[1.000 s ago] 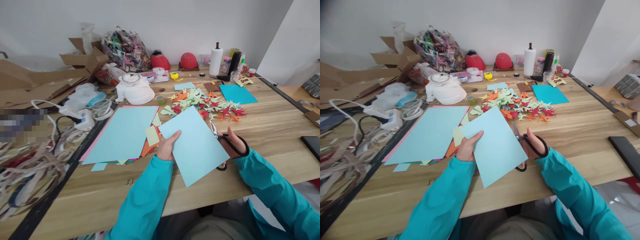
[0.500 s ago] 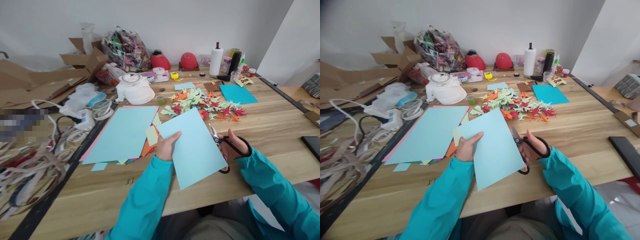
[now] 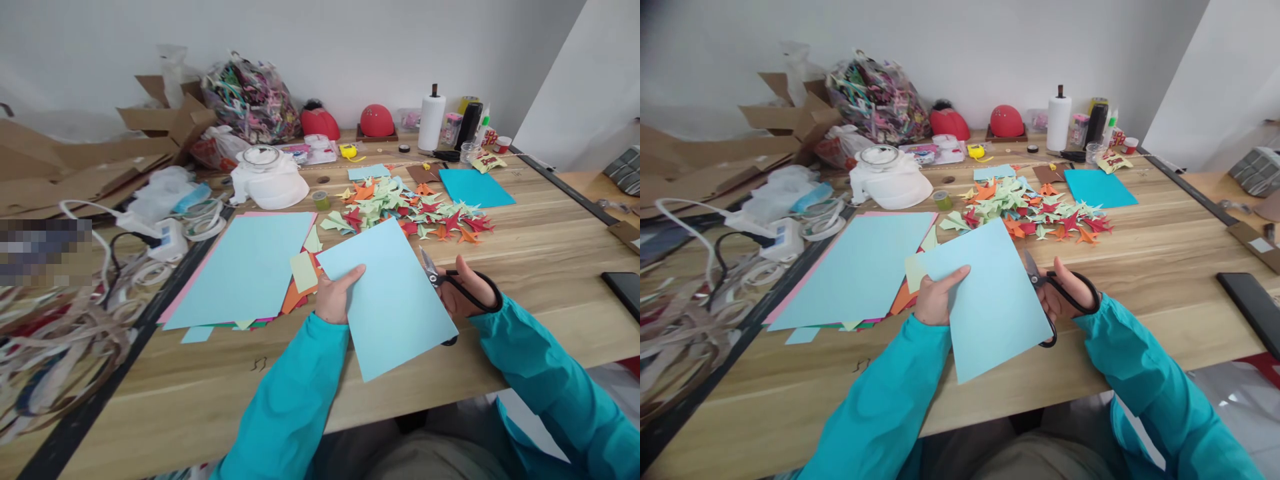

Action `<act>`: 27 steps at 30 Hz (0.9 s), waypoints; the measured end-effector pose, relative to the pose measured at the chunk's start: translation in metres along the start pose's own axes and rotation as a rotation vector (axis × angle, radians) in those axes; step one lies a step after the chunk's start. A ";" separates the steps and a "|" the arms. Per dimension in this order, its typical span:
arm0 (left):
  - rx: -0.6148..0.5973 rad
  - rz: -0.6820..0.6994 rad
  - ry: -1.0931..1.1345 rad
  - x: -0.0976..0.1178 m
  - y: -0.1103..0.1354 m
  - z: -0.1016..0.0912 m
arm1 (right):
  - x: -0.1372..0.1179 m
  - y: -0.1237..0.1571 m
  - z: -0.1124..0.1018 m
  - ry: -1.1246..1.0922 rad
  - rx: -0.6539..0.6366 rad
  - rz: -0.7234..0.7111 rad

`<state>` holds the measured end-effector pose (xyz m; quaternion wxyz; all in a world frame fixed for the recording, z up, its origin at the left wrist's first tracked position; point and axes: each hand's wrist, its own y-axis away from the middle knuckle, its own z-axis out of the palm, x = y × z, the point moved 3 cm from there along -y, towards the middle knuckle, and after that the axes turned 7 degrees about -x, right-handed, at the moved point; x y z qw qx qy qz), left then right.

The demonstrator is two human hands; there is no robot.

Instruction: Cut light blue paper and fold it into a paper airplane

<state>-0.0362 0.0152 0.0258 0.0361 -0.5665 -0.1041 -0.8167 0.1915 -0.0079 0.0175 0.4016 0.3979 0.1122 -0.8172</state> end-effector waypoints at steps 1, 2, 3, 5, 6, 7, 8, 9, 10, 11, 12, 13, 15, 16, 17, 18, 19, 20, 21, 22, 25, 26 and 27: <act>0.003 0.005 0.005 0.001 0.000 0.000 | -0.001 0.000 0.002 0.004 0.015 -0.011; 0.007 0.007 0.010 0.001 0.000 0.000 | -0.002 -0.001 0.004 0.014 0.027 -0.020; 0.012 0.006 0.017 0.001 0.001 0.000 | -0.003 -0.001 0.008 0.028 0.033 -0.024; 0.023 -0.003 0.029 0.001 0.001 0.001 | -0.005 -0.003 0.015 0.058 0.031 -0.023; 0.030 -0.007 0.035 0.002 0.001 0.001 | -0.006 -0.004 0.019 0.069 0.029 -0.027; 0.038 -0.009 0.039 0.002 0.001 0.001 | -0.007 -0.004 0.022 0.075 0.027 -0.033; 0.047 -0.008 0.042 0.002 0.001 0.001 | -0.008 -0.005 0.025 0.078 0.027 -0.042; 0.056 -0.006 0.042 0.003 0.002 0.001 | -0.009 -0.006 0.027 0.078 0.028 -0.050; 0.062 -0.003 0.040 0.003 0.002 0.001 | -0.009 -0.006 0.027 0.078 0.029 -0.055; 0.064 0.000 0.036 0.004 0.001 0.001 | -0.008 -0.006 0.027 0.076 0.027 -0.056; 0.057 0.002 0.030 0.005 0.001 0.001 | -0.007 -0.006 0.026 0.074 0.021 -0.053; 0.042 0.000 0.020 0.005 0.001 0.001 | -0.006 -0.006 0.024 0.070 0.014 -0.046; -0.002 -0.013 -0.004 0.005 0.000 0.000 | -0.004 -0.005 0.019 0.060 -0.003 -0.022; -0.024 -0.020 -0.015 0.005 0.000 0.000 | -0.003 -0.004 0.017 0.055 -0.008 -0.013; -0.041 -0.024 -0.023 0.004 0.000 0.000 | -0.003 -0.004 0.015 0.052 -0.013 -0.005; -0.050 -0.022 -0.027 0.004 -0.001 0.000 | -0.003 -0.003 0.014 0.052 -0.016 -0.001; -0.049 -0.019 -0.025 0.003 0.000 0.000 | -0.003 -0.003 0.013 0.054 -0.018 -0.002; -0.040 -0.015 -0.020 0.003 0.000 0.000 | -0.004 -0.004 0.014 0.057 -0.020 -0.010; -0.028 -0.012 -0.012 0.003 0.000 0.000 | -0.005 -0.004 0.016 0.062 -0.019 -0.023; -0.015 -0.010 -0.005 0.003 0.000 0.000 | -0.006 -0.005 0.018 0.065 -0.015 -0.039; 0.016 -0.010 0.015 0.003 0.001 0.002 | -0.009 -0.007 0.024 0.071 0.009 -0.101; 0.020 -0.010 0.020 0.003 0.001 0.002 | -0.009 -0.008 0.026 0.074 0.017 -0.114; 0.023 -0.009 0.026 0.003 0.001 0.002 | -0.009 -0.008 0.026 0.078 0.024 -0.122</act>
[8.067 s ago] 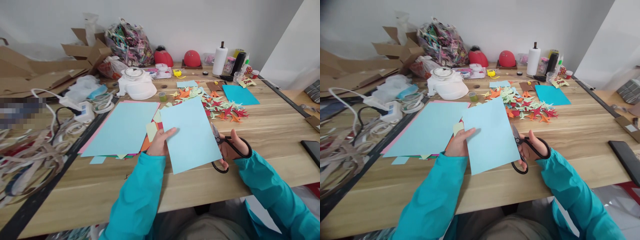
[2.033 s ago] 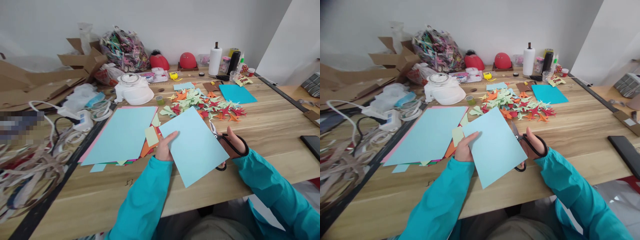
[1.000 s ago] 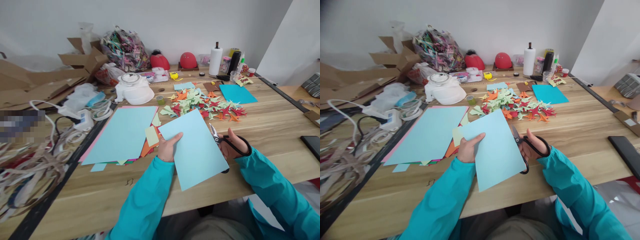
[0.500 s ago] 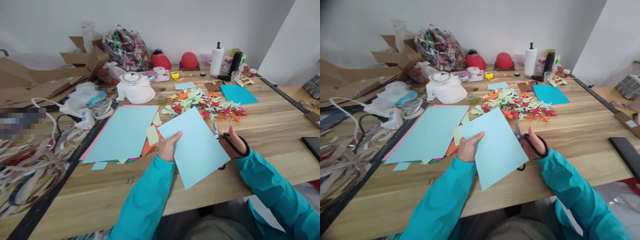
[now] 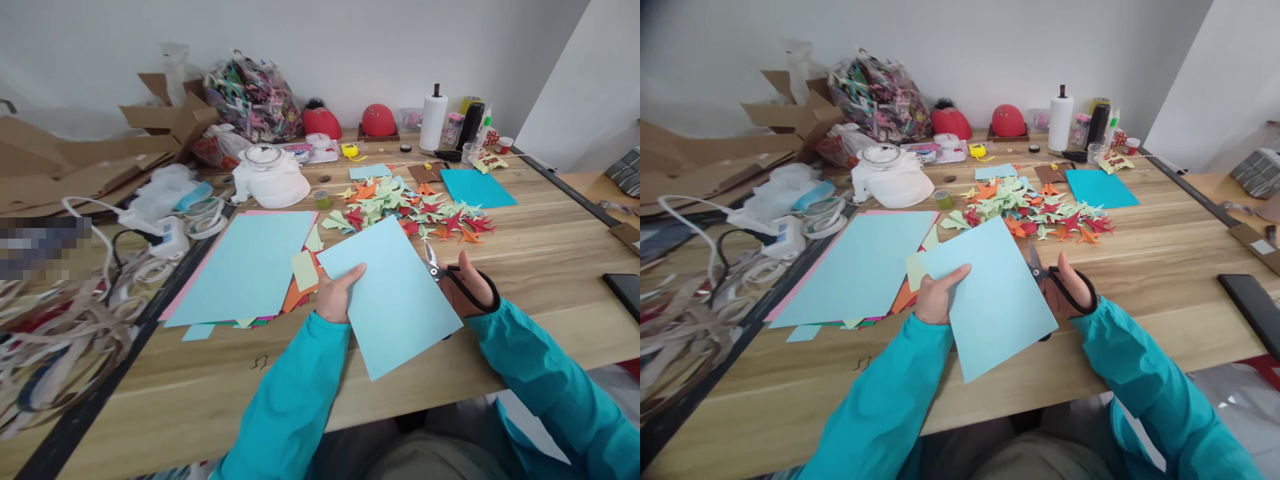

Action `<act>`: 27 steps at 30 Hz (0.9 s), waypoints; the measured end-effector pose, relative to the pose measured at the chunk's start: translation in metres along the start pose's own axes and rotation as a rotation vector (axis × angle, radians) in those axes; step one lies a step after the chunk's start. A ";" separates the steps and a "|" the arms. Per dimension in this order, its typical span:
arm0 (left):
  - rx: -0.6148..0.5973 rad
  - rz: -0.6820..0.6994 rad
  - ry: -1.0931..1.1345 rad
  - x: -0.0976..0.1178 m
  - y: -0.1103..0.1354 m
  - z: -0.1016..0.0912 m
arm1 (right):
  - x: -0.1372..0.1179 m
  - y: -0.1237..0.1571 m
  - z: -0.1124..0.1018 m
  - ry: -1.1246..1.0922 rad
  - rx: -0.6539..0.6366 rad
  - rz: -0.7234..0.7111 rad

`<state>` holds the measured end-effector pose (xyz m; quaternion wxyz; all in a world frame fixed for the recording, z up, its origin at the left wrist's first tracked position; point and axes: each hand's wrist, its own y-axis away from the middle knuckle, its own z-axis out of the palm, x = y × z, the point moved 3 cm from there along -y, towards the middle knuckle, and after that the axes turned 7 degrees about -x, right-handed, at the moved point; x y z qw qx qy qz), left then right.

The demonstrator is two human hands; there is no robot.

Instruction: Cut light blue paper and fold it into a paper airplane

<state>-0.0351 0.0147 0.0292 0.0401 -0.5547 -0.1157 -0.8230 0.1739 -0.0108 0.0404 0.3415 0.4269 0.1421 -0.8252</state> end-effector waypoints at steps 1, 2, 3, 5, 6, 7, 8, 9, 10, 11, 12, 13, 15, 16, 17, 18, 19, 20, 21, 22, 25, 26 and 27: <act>0.002 0.000 0.003 0.000 0.000 0.000 | 0.001 0.000 0.000 0.006 0.002 0.000; 0.001 -0.002 0.002 0.000 -0.001 -0.001 | 0.001 0.000 -0.001 0.010 -0.002 0.006; -0.006 -0.007 -0.005 0.000 -0.001 -0.001 | 0.002 0.000 -0.003 0.013 -0.010 0.016; -0.034 -0.022 -0.022 -0.001 -0.001 -0.002 | 0.005 0.001 -0.008 0.008 -0.034 0.046; -0.052 -0.029 -0.029 -0.001 -0.001 -0.002 | 0.006 0.002 -0.010 0.002 -0.045 0.060; -0.067 -0.034 -0.032 -0.001 -0.001 -0.001 | 0.006 0.002 -0.012 -0.005 -0.053 0.070; -0.076 -0.034 -0.031 -0.001 -0.001 -0.001 | 0.006 0.002 -0.013 -0.011 -0.063 0.075; -0.079 -0.031 -0.030 -0.001 0.000 -0.001 | 0.006 0.002 -0.013 -0.016 -0.072 0.074; -0.075 -0.027 -0.030 -0.001 0.001 0.000 | 0.006 0.002 -0.012 -0.018 -0.078 0.068; -0.065 -0.023 -0.029 -0.001 0.001 0.000 | 0.005 0.002 -0.011 -0.020 -0.076 0.052; -0.054 -0.019 -0.024 0.000 0.002 0.000 | 0.004 0.001 -0.009 -0.023 -0.068 0.032; -0.043 -0.015 -0.015 0.000 0.002 0.000 | 0.003 0.000 -0.007 -0.026 -0.055 0.012; -0.027 -0.009 0.003 0.000 0.002 0.001 | 0.002 -0.001 -0.004 -0.035 -0.026 -0.022; -0.021 -0.006 0.010 0.000 0.002 0.001 | 0.002 -0.002 -0.003 -0.037 -0.015 -0.033; -0.017 -0.004 0.012 0.000 0.002 0.001 | 0.002 -0.002 -0.002 -0.037 -0.008 -0.038; -0.016 -0.005 0.011 0.000 0.002 0.001 | 0.002 -0.002 -0.002 -0.034 -0.005 -0.040; -0.015 -0.008 0.009 -0.001 0.002 0.001 | 0.002 -0.002 -0.002 -0.032 -0.005 -0.040; -0.015 -0.015 0.007 -0.001 0.002 0.001 | 0.002 -0.002 -0.002 -0.031 -0.010 -0.037; -0.021 -0.026 0.005 -0.002 0.002 0.001 | 0.002 -0.002 -0.002 -0.031 -0.020 -0.027; -0.030 -0.038 0.003 -0.002 0.002 0.002 | 0.002 -0.001 -0.003 -0.033 -0.032 -0.014; -0.063 -0.052 -0.007 -0.004 0.004 0.003 | 0.002 0.000 -0.003 -0.051 -0.046 0.004; -0.068 -0.046 -0.011 -0.004 0.004 0.004 | 0.001 0.001 -0.003 -0.062 -0.041 -0.002; -0.069 -0.035 -0.016 -0.004 0.005 0.004 | 0.000 0.001 -0.003 -0.073 -0.035 -0.011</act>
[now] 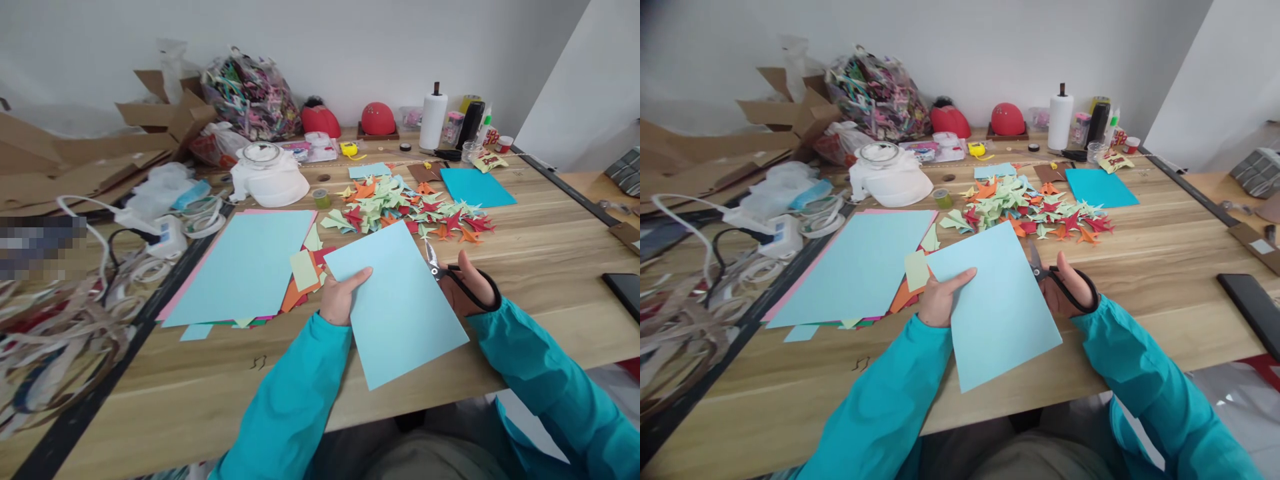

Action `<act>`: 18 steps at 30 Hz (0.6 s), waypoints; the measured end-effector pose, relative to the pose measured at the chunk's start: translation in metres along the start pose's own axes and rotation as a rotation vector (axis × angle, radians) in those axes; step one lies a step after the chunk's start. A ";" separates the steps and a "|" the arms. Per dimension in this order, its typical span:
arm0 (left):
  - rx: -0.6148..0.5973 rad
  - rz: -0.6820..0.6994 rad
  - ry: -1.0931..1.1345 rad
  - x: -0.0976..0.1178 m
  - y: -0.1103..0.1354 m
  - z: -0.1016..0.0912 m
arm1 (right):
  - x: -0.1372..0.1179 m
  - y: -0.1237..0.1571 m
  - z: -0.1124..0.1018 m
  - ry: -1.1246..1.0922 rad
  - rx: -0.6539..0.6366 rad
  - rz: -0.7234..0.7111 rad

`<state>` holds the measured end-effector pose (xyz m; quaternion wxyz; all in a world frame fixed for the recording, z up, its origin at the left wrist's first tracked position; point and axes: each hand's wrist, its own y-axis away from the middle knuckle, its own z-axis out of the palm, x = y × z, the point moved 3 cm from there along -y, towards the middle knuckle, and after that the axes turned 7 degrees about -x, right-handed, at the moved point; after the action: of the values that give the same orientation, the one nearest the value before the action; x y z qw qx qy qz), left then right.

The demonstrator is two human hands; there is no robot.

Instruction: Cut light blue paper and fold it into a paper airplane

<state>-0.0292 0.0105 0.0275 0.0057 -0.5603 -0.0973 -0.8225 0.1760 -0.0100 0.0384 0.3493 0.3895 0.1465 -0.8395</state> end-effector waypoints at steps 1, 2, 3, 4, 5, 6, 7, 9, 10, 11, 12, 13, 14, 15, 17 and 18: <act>0.005 0.012 -0.006 0.000 0.000 0.000 | -0.001 0.000 0.000 -0.009 0.006 -0.011; 0.012 0.025 -0.010 0.001 0.001 0.000 | -0.001 0.000 0.000 -0.015 0.014 -0.020; 0.019 0.036 -0.012 0.001 0.001 0.000 | -0.002 0.000 0.001 -0.016 0.026 -0.026; 0.024 0.045 -0.011 0.001 0.001 0.000 | -0.002 0.000 0.001 -0.013 0.038 -0.029; 0.027 0.051 -0.005 0.002 0.001 0.000 | -0.002 0.000 0.001 -0.005 0.049 -0.033; 0.031 0.053 0.006 0.002 0.001 0.001 | -0.002 0.000 0.002 0.006 0.059 -0.035; 0.034 0.051 0.018 0.002 0.002 0.002 | -0.003 -0.001 0.003 0.017 0.066 -0.039; 0.042 0.050 0.042 0.003 0.003 0.003 | -0.003 -0.001 0.005 0.035 0.071 -0.050; 0.049 0.051 0.048 0.004 0.003 0.003 | -0.003 -0.001 0.006 0.040 0.077 -0.059; 0.055 0.053 0.050 0.004 0.003 0.003 | -0.003 -0.001 0.007 0.045 0.088 -0.067; 0.055 0.055 0.050 0.005 0.004 0.003 | -0.003 -0.001 0.008 0.051 0.103 -0.073; 0.052 0.055 0.050 0.005 0.003 0.003 | -0.003 -0.001 0.008 0.061 0.119 -0.077; 0.044 0.050 0.046 0.005 0.003 0.003 | -0.003 -0.001 0.008 0.073 0.134 -0.075; 0.034 0.043 0.040 0.004 0.003 0.003 | -0.002 0.000 0.007 0.087 0.144 -0.069; 0.010 0.034 0.024 0.003 0.002 0.002 | -0.001 0.000 0.005 0.109 0.139 -0.041; 0.000 0.033 0.018 0.002 0.001 0.002 | -0.001 0.001 0.005 0.113 0.128 -0.026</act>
<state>-0.0276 0.0097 0.0303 0.0199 -0.5543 -0.0879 -0.8274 0.1745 -0.0125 0.0423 0.3038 0.4558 0.1169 -0.8284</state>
